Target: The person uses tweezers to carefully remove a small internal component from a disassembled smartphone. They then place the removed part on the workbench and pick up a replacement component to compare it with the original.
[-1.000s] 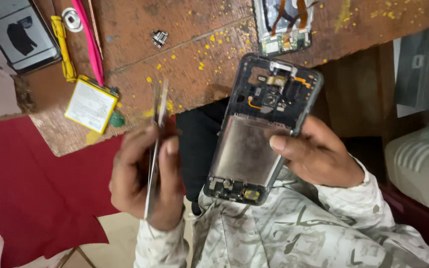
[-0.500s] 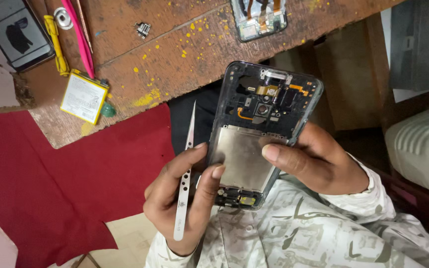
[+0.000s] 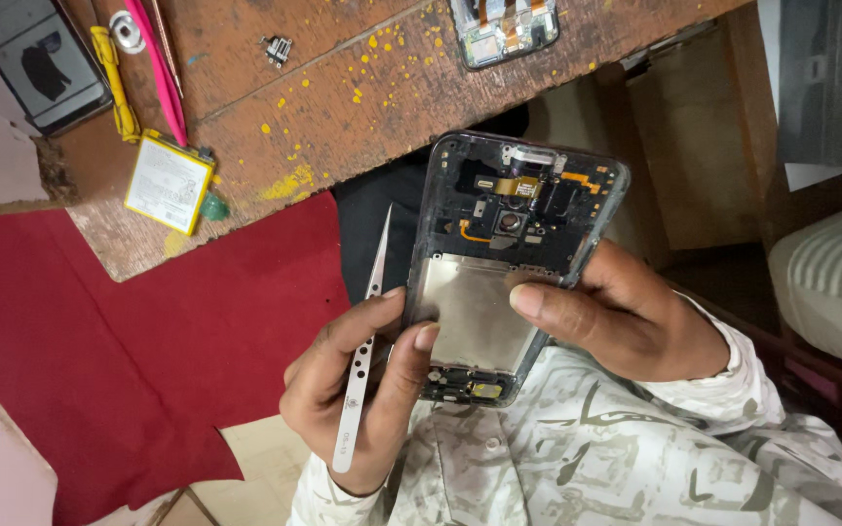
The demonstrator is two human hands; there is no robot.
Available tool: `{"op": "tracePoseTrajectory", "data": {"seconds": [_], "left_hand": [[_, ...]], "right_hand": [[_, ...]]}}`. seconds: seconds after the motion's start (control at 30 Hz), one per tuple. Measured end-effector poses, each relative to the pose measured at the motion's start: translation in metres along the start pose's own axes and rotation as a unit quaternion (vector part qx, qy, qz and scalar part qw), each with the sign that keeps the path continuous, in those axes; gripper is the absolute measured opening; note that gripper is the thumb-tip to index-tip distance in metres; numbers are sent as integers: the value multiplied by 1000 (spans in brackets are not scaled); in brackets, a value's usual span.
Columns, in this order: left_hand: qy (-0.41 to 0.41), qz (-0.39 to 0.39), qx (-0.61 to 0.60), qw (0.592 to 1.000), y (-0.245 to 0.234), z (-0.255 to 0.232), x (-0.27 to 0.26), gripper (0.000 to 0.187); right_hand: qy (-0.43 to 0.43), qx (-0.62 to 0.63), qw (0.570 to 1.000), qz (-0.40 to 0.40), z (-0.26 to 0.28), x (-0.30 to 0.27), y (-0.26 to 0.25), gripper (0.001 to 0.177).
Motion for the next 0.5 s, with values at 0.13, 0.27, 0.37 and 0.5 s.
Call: {"op": "tracePoseTrajectory", "data": {"seconds": [0.13,0.27,0.37,0.5], "left_hand": [[-5,7,-7,1000,-2,4,0,30],[5,0,-7,1000,-2,9,1,30],[26,-16,14,999,-4,8,1,29],[46,6,-21,999,-11,7,4,26]], "right_hand": [[-8,-9,1000,10,-2,0,-3,33],[-6,-4,1000,15,0,1,-3,33],[-70,-43,997,-16,5,-3,-1,35],[-56,15,992,-115,6,3,-5,36]]}}
Point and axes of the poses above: each hand's wrist, its own x-axis towards the middle knuckle, its own y-axis out of the palm, z = x × y, the point moved 1 cm from there along x, towards the middle knuckle, and after that the axes turned 11 degrees about -y, right-handed, at the moved point
